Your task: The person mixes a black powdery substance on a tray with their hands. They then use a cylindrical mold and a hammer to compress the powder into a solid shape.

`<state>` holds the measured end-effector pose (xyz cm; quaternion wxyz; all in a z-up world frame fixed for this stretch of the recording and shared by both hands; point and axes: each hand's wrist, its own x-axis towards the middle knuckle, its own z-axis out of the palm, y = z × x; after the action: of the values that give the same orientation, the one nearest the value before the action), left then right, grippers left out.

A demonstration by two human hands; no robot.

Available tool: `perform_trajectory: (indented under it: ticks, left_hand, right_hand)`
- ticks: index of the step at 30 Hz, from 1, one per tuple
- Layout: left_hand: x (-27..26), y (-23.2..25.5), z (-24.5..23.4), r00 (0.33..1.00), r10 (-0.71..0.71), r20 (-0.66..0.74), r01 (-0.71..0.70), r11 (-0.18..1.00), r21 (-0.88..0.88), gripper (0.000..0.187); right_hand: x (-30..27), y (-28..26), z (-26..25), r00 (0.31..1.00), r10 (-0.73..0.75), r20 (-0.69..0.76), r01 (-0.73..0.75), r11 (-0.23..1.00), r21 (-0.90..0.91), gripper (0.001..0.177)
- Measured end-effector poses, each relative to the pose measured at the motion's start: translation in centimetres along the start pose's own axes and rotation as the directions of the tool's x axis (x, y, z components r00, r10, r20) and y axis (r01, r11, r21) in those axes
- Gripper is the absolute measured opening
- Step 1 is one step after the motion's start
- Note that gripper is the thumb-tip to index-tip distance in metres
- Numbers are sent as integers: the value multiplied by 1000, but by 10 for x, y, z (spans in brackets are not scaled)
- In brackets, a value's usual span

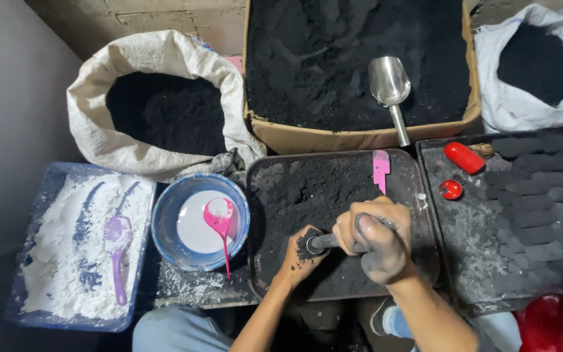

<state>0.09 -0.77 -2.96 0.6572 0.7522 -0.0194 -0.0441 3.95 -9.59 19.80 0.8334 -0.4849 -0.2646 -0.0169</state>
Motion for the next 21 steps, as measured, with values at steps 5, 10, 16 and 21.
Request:
perform_trajectory:
  ticks: [5, 10, 16, 21]
  left_hand:
    - [-3, 2, -6, 998, 49, 36, -47, 997, -54, 31]
    - [2, 36, -28, 977, 205, 66, -199, 976, -85, 39]
    - [16, 65, -46, 898, 418, 139, -420, 907, -16, 46]
    - [10, 94, -63, 890, 325, 319, -346, 938, 7, 49]
  right_hand:
    - [-12, 14, 14, 992, -69, -108, 67, 998, -22, 46]
    - [1, 12, 24, 995, -54, -81, 44, 992, -122, 46]
    - [1, 5, 26, 999, -23, -23, 17, 971, -240, 46]
    - [-6, 1, 19, 999, -23, -29, 16, 976, -216, 47]
